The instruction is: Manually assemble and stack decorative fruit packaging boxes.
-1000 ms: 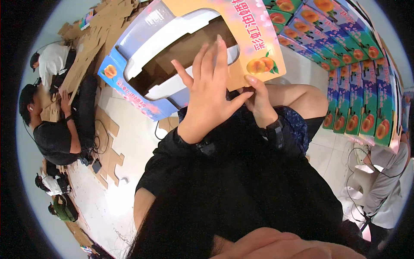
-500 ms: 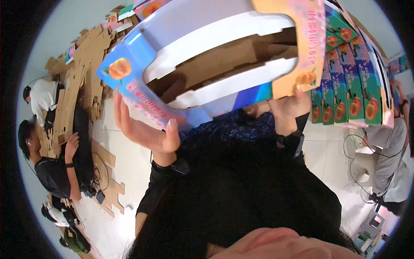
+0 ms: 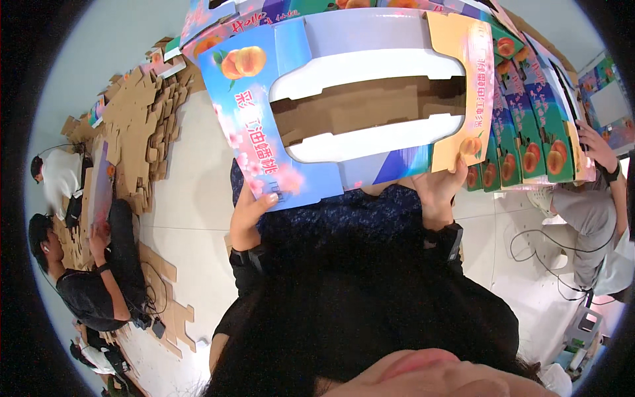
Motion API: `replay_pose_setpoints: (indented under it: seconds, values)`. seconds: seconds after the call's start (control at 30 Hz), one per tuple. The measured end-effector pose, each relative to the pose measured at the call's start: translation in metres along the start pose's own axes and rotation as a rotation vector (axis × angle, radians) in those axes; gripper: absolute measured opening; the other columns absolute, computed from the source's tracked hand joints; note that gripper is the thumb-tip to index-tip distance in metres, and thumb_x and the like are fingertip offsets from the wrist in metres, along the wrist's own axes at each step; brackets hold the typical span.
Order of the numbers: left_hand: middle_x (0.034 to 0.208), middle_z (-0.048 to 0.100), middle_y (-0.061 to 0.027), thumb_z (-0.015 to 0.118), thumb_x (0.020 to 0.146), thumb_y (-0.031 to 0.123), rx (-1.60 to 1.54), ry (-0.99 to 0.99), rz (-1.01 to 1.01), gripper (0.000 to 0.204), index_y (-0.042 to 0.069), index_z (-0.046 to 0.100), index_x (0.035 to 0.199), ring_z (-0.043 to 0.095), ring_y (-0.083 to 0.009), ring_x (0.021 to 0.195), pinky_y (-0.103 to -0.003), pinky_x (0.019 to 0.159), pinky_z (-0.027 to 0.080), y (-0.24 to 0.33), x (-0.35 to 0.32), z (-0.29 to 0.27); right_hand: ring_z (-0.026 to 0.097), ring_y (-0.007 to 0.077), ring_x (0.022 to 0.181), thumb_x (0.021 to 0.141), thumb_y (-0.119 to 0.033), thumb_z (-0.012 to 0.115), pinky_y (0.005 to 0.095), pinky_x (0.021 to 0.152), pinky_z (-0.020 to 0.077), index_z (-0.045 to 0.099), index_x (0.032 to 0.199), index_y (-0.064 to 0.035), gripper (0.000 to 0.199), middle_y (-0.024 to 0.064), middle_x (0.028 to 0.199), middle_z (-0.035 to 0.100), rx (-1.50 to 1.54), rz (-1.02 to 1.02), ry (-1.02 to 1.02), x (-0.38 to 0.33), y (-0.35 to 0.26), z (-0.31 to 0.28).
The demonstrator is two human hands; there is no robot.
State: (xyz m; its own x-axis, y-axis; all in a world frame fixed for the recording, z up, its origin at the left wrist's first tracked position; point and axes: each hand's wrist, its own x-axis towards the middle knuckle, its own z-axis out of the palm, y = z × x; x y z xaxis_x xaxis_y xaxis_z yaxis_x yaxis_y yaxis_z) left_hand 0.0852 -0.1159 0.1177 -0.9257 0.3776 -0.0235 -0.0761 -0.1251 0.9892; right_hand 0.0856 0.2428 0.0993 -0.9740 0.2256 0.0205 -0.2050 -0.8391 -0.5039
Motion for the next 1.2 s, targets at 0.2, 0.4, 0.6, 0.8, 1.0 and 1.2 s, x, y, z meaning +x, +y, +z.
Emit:
replay_pose_setpoints:
  seconds: [0.2,0.4,0.6,0.8,1.0,1.2]
  values:
    - [0.12,0.056,-0.0148,0.067,0.074,0.023,-0.14,0.287,0.08,0.064,-0.005,0.044,0.128,0.055,-0.0259,0.11,-0.038,0.095,0.043,-0.029,-0.019,-0.007,0.036,0.0263,0.131,0.075,-0.067,0.059,0.048,0.105,0.0343,0.029,0.143,-0.0156,0.091,0.0068,0.143,0.036,-0.043,0.122,-0.108,-0.002,-0.015,-0.014]
    - [0.123,0.054,-0.0144,0.057,0.079,0.036,-0.317,0.437,0.176,0.069,-0.007,0.042,0.131,0.053,-0.0259,0.112,-0.038,0.098,0.04,-0.079,-0.025,-0.047,0.026,0.0278,0.137,0.077,-0.077,0.044,0.0493,0.111,0.0244,0.022,0.147,-0.0141,0.097,0.0083,0.15,0.024,-0.259,-0.067,0.018,0.012,-0.055,-0.02]
    - [0.121,0.055,-0.0143,0.055,0.081,0.034,-0.171,0.32,0.021,0.066,-0.007,0.042,0.131,0.053,-0.0259,0.113,-0.038,0.099,0.039,-0.037,-0.022,-0.023,0.04,0.0291,0.13,0.084,-0.066,0.045,0.0433,0.107,0.031,0.033,0.139,0.0038,0.09,0.0154,0.139,0.042,-0.833,0.124,-0.144,0.012,-0.105,-0.089]
    - [0.118,0.057,-0.0122,0.06,0.081,0.034,-0.139,0.214,-0.003,0.066,-0.005,0.043,0.13,0.054,-0.0252,0.112,-0.036,0.098,0.04,-0.054,-0.026,-0.039,0.056,0.0256,0.111,0.077,-0.04,0.063,0.0363,0.094,0.0445,0.044,0.127,0.0063,0.071,0.0157,0.125,0.053,-0.757,0.109,-0.07,-0.012,-0.114,-0.085]
    - [0.132,0.047,-0.0119,0.05,0.077,0.068,-0.175,0.271,0.109,0.098,-0.002,0.027,0.142,0.049,-0.0228,0.117,-0.036,0.1,0.037,-0.036,-0.006,-0.011,0.065,0.0268,0.084,0.076,-0.033,0.059,0.0388,0.071,0.0532,0.05,0.116,0.0006,0.053,0.0143,0.097,0.064,-0.33,-0.086,0.049,-0.001,-0.137,-0.185]
    - [0.131,0.046,-0.0207,0.031,0.076,0.082,-0.254,0.059,0.444,0.109,-0.002,0.022,0.145,0.051,-0.0283,0.113,-0.042,0.103,0.032,0.0,0.043,0.001,0.06,0.0408,0.095,0.078,-0.039,0.051,0.0507,0.082,0.0497,0.044,0.123,0.0065,0.065,0.0283,0.11,0.057,0.095,-0.396,-0.498,0.005,-0.201,-0.22]
